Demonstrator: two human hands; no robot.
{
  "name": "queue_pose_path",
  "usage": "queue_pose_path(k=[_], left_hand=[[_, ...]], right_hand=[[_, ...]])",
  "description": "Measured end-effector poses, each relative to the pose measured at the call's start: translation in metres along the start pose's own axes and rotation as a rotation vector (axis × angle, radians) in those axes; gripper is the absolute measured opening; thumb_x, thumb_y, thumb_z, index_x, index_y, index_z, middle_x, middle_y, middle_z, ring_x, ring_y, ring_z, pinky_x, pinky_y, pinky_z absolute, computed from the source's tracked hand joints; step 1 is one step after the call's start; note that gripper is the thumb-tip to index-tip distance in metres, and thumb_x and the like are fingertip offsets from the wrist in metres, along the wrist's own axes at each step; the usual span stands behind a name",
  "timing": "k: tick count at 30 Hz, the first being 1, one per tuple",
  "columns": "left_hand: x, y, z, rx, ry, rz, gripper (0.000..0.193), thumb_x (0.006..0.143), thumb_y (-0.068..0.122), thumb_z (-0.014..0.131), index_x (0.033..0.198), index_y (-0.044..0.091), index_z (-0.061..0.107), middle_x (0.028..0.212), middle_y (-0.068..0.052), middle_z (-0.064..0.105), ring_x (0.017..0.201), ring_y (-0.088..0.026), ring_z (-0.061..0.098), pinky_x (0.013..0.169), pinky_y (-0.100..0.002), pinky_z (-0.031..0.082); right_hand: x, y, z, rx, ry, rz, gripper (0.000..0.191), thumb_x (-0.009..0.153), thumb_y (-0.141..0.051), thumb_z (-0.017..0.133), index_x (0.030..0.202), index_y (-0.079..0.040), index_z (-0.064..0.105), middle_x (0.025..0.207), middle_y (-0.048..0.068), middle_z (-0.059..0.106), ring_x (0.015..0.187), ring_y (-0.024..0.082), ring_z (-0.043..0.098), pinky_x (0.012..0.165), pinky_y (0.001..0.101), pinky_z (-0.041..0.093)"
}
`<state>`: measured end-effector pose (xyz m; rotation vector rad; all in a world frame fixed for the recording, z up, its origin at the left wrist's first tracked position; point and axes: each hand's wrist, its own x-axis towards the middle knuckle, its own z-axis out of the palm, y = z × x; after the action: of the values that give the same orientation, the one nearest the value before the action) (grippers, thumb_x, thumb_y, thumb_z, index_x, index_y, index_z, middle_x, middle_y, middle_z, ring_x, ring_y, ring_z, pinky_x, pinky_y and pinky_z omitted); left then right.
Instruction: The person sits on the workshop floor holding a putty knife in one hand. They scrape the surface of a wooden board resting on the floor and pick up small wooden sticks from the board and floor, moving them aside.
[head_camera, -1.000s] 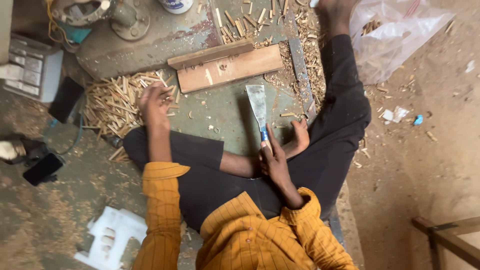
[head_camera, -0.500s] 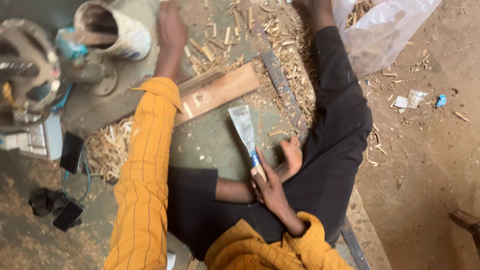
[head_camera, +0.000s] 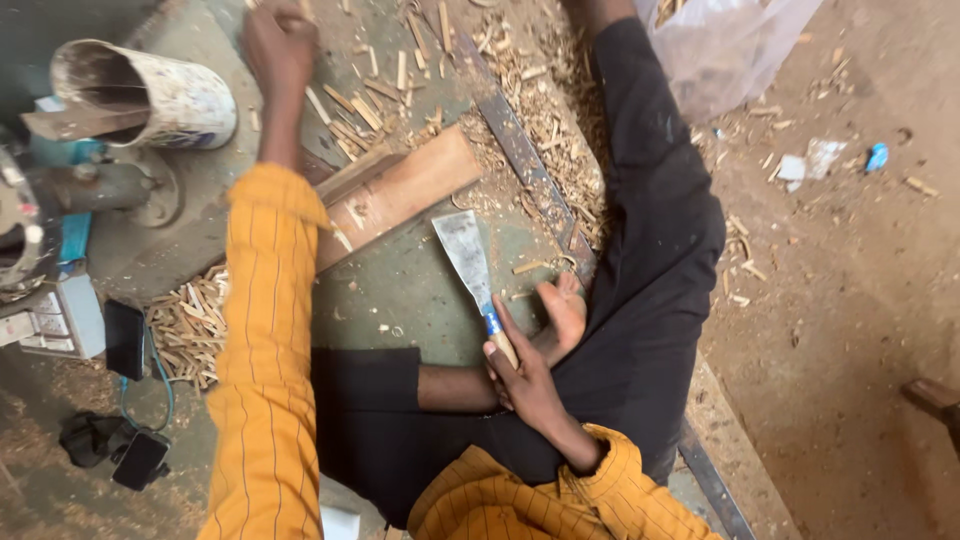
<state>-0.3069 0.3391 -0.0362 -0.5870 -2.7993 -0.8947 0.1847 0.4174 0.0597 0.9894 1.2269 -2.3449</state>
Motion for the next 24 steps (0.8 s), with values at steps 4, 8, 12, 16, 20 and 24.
queue_pose_path(k=[4, 8, 12, 16, 20, 24], left_hand=[[-0.051, 0.031, -0.046, -0.481, -0.111, -0.152, 0.018, 0.091, 0.011, 0.078, 0.107, 0.005, 0.074, 0.097, -0.002, 0.077, 0.088, -0.008, 0.072, 0.079, -0.023, 0.059], [-0.104, 0.057, -0.091, -0.760, -0.204, -0.161, 0.028, 0.096, 0.008, 0.080, 0.116, -0.001, 0.063, 0.099, -0.004, 0.069, 0.088, -0.010, 0.066, 0.075, -0.023, 0.057], [-0.156, 0.079, -0.137, -0.725, -0.196, -0.214, 0.046, 0.090, 0.008, 0.080, 0.132, 0.000, 0.064, 0.094, -0.004, 0.066, 0.082, -0.009, 0.064, 0.069, -0.023, 0.054], [-0.192, 0.097, -0.165, -0.861, -0.170, -0.258, 0.041, 0.089, 0.007, 0.081, 0.126, -0.003, 0.065, 0.093, -0.007, 0.071, 0.082, -0.012, 0.071, 0.073, -0.026, 0.061], [-0.214, 0.106, -0.178, -0.911, -0.154, -0.309, 0.036, 0.091, 0.005, 0.077, 0.124, -0.003, 0.068, 0.092, -0.008, 0.072, 0.078, -0.012, 0.071, 0.074, -0.027, 0.064], [-0.225, 0.112, -0.178, -0.982, -0.215, -0.302, 0.033, 0.094, 0.002, 0.069, 0.127, -0.004, 0.070, 0.097, -0.009, 0.073, 0.081, -0.011, 0.071, 0.078, -0.027, 0.063]], right_hand=[[-0.008, 0.002, 0.012, -0.067, 0.029, -0.017, 0.067, 0.103, -0.022, 0.056, 0.164, -0.032, 0.028, 0.066, -0.004, 0.047, 0.045, 0.005, 0.039, 0.040, 0.0205, 0.036], [-0.015, 0.009, 0.023, -0.092, 0.020, -0.022, 0.068, 0.102, -0.022, 0.056, 0.163, -0.034, 0.029, 0.064, -0.004, 0.045, 0.043, 0.006, 0.037, 0.038, 0.0213, 0.034], [-0.025, 0.016, 0.031, -0.084, -0.004, -0.015, 0.067, 0.102, -0.021, 0.056, 0.163, -0.035, 0.029, 0.064, -0.004, 0.044, 0.043, 0.005, 0.036, 0.038, 0.0212, 0.033], [-0.034, 0.020, 0.035, -0.149, -0.019, -0.097, 0.066, 0.103, -0.020, 0.055, 0.163, -0.033, 0.029, 0.063, -0.004, 0.044, 0.043, 0.006, 0.036, 0.039, 0.0216, 0.033], [-0.041, 0.023, 0.036, -0.219, -0.023, -0.168, 0.066, 0.104, -0.019, 0.054, 0.163, -0.032, 0.029, 0.062, -0.004, 0.044, 0.044, 0.006, 0.037, 0.040, 0.0218, 0.033], [-0.042, 0.023, 0.036, -0.223, -0.011, -0.171, 0.065, 0.104, -0.019, 0.054, 0.163, -0.032, 0.030, 0.063, -0.005, 0.045, 0.044, 0.006, 0.037, 0.040, 0.0219, 0.033]])
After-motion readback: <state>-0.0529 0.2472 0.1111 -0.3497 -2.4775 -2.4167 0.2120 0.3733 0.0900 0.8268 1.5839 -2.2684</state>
